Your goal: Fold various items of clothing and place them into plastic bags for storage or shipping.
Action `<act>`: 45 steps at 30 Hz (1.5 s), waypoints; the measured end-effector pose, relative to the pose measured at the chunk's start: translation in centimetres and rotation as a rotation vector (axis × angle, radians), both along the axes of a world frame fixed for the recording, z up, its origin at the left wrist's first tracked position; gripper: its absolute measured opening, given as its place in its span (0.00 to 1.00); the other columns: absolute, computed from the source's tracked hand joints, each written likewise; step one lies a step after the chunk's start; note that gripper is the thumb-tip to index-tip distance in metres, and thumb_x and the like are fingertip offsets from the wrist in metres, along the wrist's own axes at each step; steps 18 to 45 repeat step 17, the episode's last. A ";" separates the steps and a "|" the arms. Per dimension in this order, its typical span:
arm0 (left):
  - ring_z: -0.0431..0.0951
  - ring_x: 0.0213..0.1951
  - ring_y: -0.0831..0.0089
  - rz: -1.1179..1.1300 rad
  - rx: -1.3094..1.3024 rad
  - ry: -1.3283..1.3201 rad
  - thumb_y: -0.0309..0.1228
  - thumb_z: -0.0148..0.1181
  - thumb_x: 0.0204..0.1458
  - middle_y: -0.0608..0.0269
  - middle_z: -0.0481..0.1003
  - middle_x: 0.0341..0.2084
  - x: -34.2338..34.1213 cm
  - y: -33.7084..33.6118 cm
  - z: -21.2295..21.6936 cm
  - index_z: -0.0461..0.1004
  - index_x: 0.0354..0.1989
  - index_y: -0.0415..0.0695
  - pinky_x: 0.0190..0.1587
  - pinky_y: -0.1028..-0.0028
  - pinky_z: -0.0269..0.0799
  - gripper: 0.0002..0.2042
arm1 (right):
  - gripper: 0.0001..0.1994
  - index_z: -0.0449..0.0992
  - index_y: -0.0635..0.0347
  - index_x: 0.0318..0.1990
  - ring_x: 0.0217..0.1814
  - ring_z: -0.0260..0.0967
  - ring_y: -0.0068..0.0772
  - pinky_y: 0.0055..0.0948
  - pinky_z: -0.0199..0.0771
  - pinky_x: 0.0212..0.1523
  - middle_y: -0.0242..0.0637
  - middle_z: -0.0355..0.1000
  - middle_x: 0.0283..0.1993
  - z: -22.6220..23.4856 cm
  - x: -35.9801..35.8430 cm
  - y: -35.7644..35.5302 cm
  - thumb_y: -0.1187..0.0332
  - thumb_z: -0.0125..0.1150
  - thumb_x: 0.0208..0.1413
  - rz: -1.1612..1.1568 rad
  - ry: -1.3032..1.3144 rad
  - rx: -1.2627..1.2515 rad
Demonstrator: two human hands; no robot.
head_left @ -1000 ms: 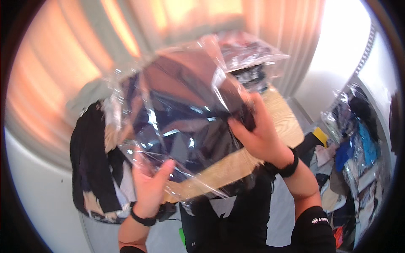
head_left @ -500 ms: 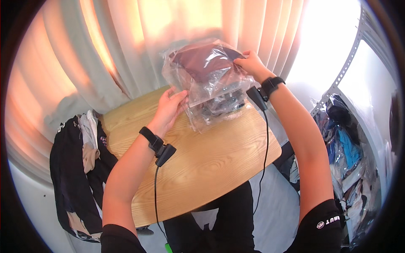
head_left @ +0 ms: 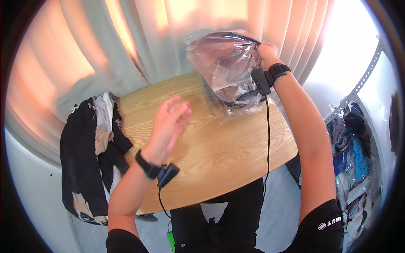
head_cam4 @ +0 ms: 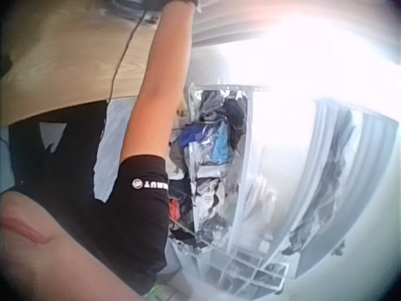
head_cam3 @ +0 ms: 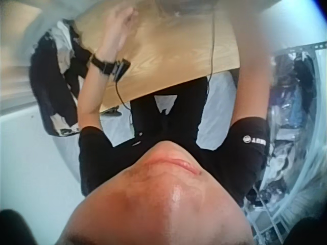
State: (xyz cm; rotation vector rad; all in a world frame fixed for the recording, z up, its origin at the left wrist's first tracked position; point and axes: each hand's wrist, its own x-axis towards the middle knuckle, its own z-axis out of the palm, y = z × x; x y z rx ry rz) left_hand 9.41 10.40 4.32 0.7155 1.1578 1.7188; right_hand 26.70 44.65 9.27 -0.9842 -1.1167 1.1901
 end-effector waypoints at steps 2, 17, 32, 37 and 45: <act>0.73 0.44 0.73 -0.049 -0.064 -0.003 0.26 0.57 0.55 0.58 0.70 0.48 1.0 -4.1 -0.7 0.59 0.58 0.45 0.45 0.73 0.72 0.23 | 0.14 0.70 0.69 0.43 0.34 0.71 0.32 0.28 0.72 0.33 0.44 0.71 0.39 0.0 -0.1 -0.3 0.81 0.52 0.47 -0.049 0.002 -0.002; 0.71 0.39 0.79 0.490 -0.254 0.418 0.16 0.55 0.52 0.62 0.70 0.43 0.9 -28.1 -13.3 0.63 0.50 0.44 0.46 0.79 0.69 0.18 | 0.15 0.66 0.68 0.48 0.44 0.71 0.36 0.33 0.72 0.42 0.42 0.67 0.46 1.8 6.2 -8.5 0.71 0.53 0.53 -0.042 0.077 0.053; 0.71 0.39 0.79 0.490 -0.254 0.418 0.16 0.55 0.52 0.62 0.70 0.43 0.9 -28.1 -13.3 0.63 0.50 0.44 0.46 0.79 0.69 0.18 | 0.15 0.66 0.68 0.48 0.44 0.71 0.36 0.33 0.72 0.42 0.42 0.67 0.46 1.8 6.2 -8.5 0.71 0.53 0.53 -0.042 0.077 0.053; 0.71 0.39 0.79 0.490 -0.254 0.418 0.16 0.55 0.52 0.62 0.70 0.43 0.9 -28.1 -13.3 0.63 0.50 0.44 0.46 0.79 0.69 0.18 | 0.15 0.66 0.68 0.48 0.44 0.71 0.36 0.33 0.72 0.42 0.42 0.67 0.46 1.8 6.2 -8.5 0.71 0.53 0.53 -0.042 0.077 0.053; 0.71 0.39 0.79 0.490 -0.254 0.418 0.16 0.55 0.52 0.62 0.70 0.43 0.9 -28.1 -13.3 0.63 0.50 0.44 0.46 0.79 0.69 0.18 | 0.15 0.66 0.68 0.48 0.44 0.71 0.36 0.33 0.72 0.42 0.42 0.67 0.46 1.8 6.2 -8.5 0.71 0.53 0.53 -0.042 0.077 0.053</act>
